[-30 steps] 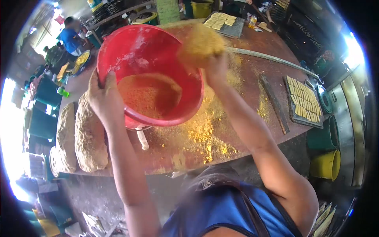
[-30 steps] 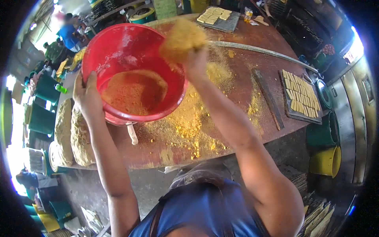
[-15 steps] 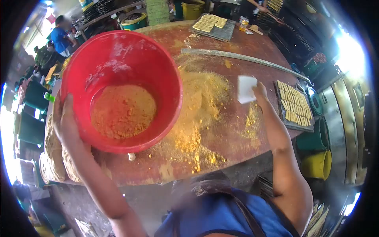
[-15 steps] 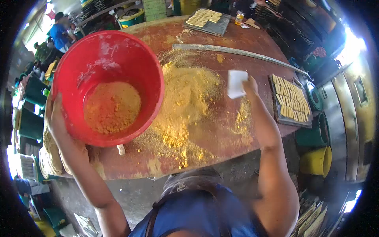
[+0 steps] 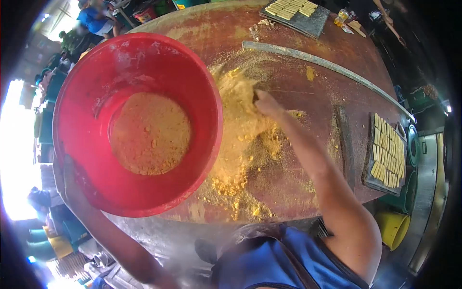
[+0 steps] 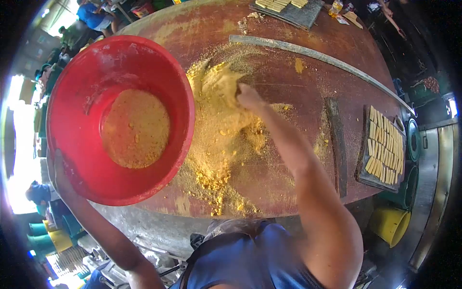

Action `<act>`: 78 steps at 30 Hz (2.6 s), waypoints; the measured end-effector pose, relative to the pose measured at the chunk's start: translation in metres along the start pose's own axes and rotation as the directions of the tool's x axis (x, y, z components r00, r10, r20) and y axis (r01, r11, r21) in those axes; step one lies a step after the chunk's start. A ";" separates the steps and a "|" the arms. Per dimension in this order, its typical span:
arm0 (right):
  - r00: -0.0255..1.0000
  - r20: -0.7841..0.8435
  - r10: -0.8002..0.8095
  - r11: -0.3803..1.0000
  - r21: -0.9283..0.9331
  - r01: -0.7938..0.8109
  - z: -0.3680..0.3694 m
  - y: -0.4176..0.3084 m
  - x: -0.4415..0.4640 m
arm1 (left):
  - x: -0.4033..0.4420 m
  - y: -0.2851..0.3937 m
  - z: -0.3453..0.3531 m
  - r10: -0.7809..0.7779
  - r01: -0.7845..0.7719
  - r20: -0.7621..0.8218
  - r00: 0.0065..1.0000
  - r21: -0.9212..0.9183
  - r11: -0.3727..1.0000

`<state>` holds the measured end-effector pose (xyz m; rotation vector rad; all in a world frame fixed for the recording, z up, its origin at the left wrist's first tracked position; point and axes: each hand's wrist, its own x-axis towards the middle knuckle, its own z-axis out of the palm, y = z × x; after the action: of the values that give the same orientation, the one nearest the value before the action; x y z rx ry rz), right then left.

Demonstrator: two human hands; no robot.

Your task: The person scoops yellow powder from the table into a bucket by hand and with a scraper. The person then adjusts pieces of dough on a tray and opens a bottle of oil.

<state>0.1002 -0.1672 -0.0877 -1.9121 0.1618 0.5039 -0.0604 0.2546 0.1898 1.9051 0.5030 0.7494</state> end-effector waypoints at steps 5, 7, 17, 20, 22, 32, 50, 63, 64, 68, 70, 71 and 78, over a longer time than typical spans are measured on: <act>0.994 0.088 0.064 0.867 0.489 -0.099 0.019 0.052 0.004 | -0.005 0.005 0.012 0.108 -0.106 0.019 0.994 -0.084 0.991; 0.996 0.037 0.076 0.818 0.569 -0.084 0.016 0.049 -0.010 | 0.011 -0.011 0.002 0.112 -0.109 0.037 0.993 -0.087 0.990; 0.835 -0.519 -0.184 0.666 0.559 0.494 0.000 -0.124 -0.118 | 0.010 -0.025 0.001 0.213 -0.217 -0.044 0.976 -0.188 0.958; 0.698 -0.637 -0.326 0.739 0.289 0.609 0.032 -0.189 -0.131 | 0.004 -0.020 0.004 0.250 -0.234 0.017 0.968 -0.294 0.927; 0.600 -0.630 -0.493 0.847 -0.190 0.496 0.064 -0.221 -0.134 | 0.000 -0.019 0.007 0.281 -0.264 0.004 0.960 -0.329 0.907; 0.597 -0.580 -0.554 0.832 -0.356 0.425 -0.066 -0.132 -0.082 | 0.001 -0.011 -0.018 0.165 -0.166 0.031 0.986 0.051 0.985; 0.865 0.208 -0.456 0.801 -0.328 0.501 -0.051 -0.022 0.198 | -0.005 -0.023 -0.042 0.278 -0.170 -0.053 0.959 0.679 0.714; 0.989 0.146 0.036 0.932 0.353 -0.086 -0.007 0.020 -0.004 | 0.000 -0.012 -0.014 0.059 -0.033 -0.128 0.990 0.196 0.980; 0.997 0.063 0.036 0.934 0.354 -0.056 -0.015 0.020 -0.014 | -0.004 -0.011 -0.015 -0.002 0.017 -0.096 0.995 0.152 0.988; 0.956 -0.290 -0.045 0.844 0.501 0.192 -0.036 -0.022 -0.062 | 0.007 -0.036 -0.026 0.199 -0.199 -0.059 0.978 0.004 0.980; 0.899 -0.436 -0.044 0.808 0.514 0.289 -0.046 -0.074 -0.088 | -0.006 -0.024 -0.021 0.199 -0.198 -0.068 0.978 0.018 0.980; 0.867 -0.496 -0.057 0.828 0.461 0.318 -0.051 -0.097 -0.094 | -0.003 -0.027 -0.019 0.214 -0.211 -0.061 0.975 0.061 0.976; 0.564 -0.535 -0.629 0.771 -0.521 0.365 0.061 -0.253 -0.154 | -0.026 -0.017 -0.014 0.403 -0.405 -0.044 0.914 -0.094 0.909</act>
<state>0.0315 -0.0318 0.1737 -2.3004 -0.0230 -0.6624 -0.0892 0.2549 0.1718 1.9275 0.0747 1.0454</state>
